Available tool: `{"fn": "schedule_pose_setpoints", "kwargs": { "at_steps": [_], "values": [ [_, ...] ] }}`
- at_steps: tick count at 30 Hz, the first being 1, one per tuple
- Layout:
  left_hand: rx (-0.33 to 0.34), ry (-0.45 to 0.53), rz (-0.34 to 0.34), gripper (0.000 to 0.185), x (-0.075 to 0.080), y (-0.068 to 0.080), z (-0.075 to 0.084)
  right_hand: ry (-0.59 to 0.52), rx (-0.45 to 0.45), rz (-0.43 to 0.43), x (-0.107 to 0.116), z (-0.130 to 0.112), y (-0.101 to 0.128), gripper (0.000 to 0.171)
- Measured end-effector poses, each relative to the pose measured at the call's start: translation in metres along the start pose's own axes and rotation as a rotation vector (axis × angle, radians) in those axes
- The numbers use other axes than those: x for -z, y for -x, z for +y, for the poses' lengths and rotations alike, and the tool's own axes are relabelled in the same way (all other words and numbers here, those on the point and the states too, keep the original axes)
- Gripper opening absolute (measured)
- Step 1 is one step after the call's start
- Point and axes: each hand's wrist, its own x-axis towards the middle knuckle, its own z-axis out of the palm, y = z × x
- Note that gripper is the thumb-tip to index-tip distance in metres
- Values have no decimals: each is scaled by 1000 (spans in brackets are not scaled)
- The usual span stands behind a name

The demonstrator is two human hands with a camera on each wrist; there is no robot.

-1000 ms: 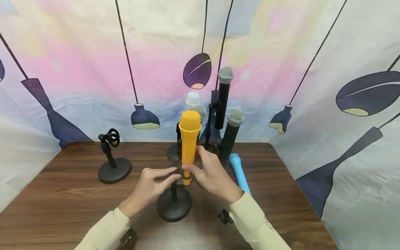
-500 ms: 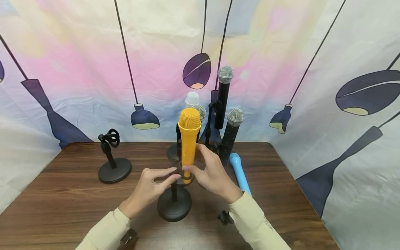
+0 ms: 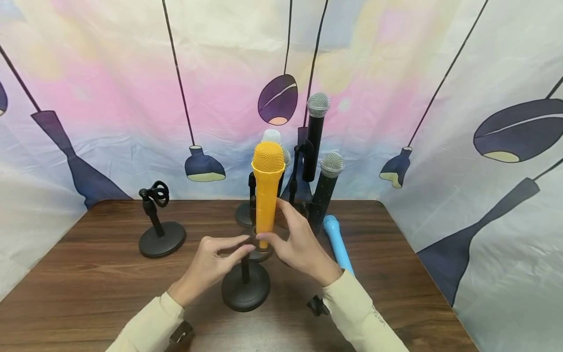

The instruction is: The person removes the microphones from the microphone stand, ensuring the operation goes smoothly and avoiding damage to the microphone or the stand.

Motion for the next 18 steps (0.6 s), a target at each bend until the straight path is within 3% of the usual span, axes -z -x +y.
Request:
{"fn": "schedule_pose_setpoints", "kwargs": {
  "at_steps": [8,18],
  "values": [
    [-4,-5,4,26,0,2,-1,78,16,3,-1,-3,-4,64],
    [-17,2,18,27,-1,1,0,34,34,12,2,-5,-5,73]
  ]
}}
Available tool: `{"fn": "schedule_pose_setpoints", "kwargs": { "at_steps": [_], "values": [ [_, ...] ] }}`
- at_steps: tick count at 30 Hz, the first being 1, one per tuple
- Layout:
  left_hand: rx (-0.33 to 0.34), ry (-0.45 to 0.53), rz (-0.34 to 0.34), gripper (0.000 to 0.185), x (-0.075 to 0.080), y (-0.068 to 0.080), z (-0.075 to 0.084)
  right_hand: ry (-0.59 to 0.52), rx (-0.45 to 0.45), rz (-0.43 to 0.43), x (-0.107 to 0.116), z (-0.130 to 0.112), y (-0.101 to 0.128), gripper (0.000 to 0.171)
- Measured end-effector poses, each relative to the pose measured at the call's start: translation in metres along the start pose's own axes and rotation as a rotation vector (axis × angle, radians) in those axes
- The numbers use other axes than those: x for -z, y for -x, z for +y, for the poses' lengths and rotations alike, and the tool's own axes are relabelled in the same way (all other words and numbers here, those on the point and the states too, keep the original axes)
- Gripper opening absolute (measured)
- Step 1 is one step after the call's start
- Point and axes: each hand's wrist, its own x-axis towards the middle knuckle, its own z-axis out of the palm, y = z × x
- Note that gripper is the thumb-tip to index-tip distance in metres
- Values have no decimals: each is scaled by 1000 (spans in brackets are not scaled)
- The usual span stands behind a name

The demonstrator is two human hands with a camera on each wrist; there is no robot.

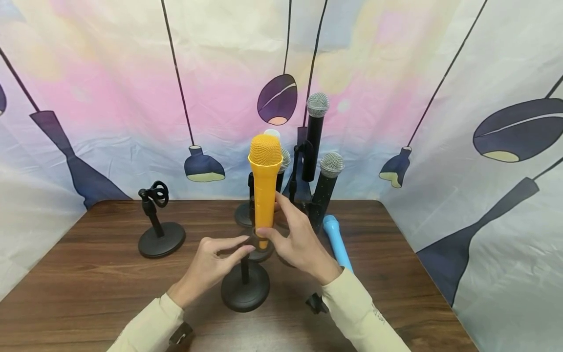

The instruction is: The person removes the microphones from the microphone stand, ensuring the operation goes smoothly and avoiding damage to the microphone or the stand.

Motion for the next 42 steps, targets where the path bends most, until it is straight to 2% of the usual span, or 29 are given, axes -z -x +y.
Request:
{"fn": "schedule_pose_setpoints", "kwargs": {
  "at_steps": [10,29,37,42],
  "values": [
    [-16,5,-12,26,-2,-1,-1,46,-26,-20,4,-3,-3,68],
    [-25,-12,8,25,-3,-1,2,38,34,25,23,-19,-19,76],
    [-76,-97,0,31,-2,4,5,47,2,42,33,-22,-15,72],
    [-71,-145,-23,29,0,3,9,79,0,72,42,-20,-8,71]
  ]
}}
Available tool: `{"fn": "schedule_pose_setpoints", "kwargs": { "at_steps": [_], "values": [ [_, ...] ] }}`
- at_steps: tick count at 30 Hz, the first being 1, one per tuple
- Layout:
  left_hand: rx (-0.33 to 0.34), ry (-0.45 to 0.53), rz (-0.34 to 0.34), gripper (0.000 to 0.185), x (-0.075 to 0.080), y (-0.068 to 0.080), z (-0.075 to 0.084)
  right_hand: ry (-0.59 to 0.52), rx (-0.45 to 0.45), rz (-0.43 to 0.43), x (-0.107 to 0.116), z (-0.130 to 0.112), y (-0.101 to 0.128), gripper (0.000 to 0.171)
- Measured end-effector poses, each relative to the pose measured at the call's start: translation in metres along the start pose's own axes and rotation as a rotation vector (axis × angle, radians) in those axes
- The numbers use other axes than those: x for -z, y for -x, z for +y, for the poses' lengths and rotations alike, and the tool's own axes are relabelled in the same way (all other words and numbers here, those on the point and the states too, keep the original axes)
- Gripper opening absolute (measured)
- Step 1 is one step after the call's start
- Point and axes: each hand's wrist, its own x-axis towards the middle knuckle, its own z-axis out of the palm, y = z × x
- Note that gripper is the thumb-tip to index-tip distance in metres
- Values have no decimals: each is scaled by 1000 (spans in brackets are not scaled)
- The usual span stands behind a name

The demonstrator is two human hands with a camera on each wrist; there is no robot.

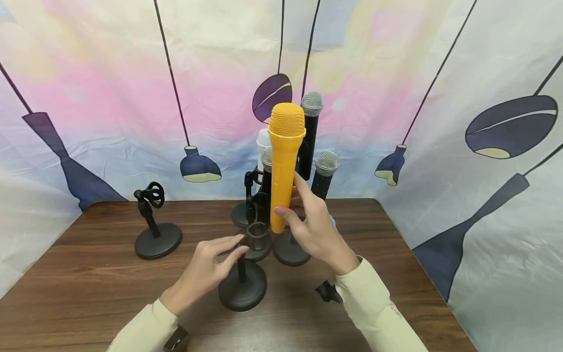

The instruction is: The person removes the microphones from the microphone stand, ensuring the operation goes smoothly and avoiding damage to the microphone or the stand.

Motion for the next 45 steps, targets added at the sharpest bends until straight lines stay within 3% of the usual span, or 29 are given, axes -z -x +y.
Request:
{"fn": "schedule_pose_setpoints", "kwargs": {
  "at_steps": [9,30,45],
  "values": [
    [-23,-139,3,28,6,-1,4,87,-52,32,17,4,14,71],
    [-22,-210,67,36,46,19,-6,223,-157,98,55,25,53,72],
    [88,-221,62,37,83,35,-14,295,-240,118,75,42,77,69]
  ]
}}
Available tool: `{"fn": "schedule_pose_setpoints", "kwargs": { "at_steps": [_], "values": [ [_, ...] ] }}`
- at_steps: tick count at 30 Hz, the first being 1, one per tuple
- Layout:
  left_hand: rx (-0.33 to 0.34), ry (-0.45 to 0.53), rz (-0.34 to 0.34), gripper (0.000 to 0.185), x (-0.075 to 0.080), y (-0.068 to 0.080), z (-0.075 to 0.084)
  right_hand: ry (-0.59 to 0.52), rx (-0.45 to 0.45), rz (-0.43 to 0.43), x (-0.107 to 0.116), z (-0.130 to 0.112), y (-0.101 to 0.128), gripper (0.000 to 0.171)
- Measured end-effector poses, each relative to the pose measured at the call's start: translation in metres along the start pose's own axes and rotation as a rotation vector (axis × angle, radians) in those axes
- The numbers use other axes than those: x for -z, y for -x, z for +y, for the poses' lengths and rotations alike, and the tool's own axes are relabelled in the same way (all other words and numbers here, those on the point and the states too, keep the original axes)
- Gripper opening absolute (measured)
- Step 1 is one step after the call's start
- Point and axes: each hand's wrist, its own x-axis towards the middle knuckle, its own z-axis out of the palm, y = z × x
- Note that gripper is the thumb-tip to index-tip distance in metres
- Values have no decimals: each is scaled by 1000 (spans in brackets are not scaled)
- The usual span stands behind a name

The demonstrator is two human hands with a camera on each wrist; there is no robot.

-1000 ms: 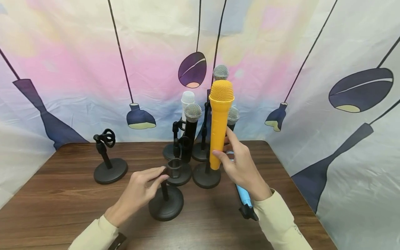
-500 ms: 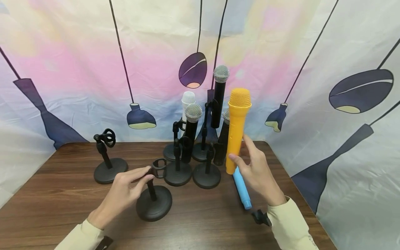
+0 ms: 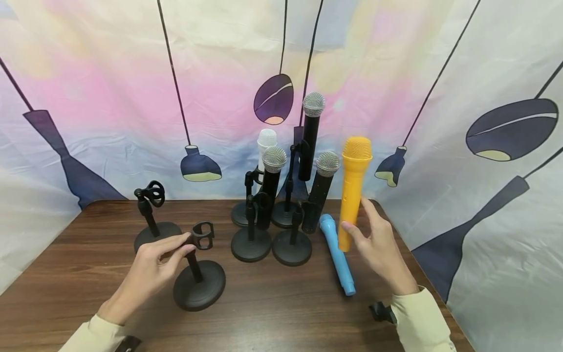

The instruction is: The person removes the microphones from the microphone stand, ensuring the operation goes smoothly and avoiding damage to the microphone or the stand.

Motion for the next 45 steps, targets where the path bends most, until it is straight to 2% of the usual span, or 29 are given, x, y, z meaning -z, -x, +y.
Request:
{"fn": "schedule_pose_setpoints", "kwargs": {
  "at_steps": [9,18,26,31,38,45],
  "values": [
    [2,-46,43,35,20,6,-12,24,-63,-28,8,17,8,65],
    [15,-114,71,43,32,10,-19,88,-153,-79,8,37,19,60],
    [54,-105,85,42,44,14,-24,106,-272,-155,6,53,27,61],
    [48,-131,111,45,51,17,-29,156,-339,-191,3,61,32,62],
    [56,-135,134,46,60,23,-35,213,-379,-212,-1,68,38,60],
    [66,-137,146,46,71,28,-43,224,-407,-222,-3,77,41,59]
  ]
}}
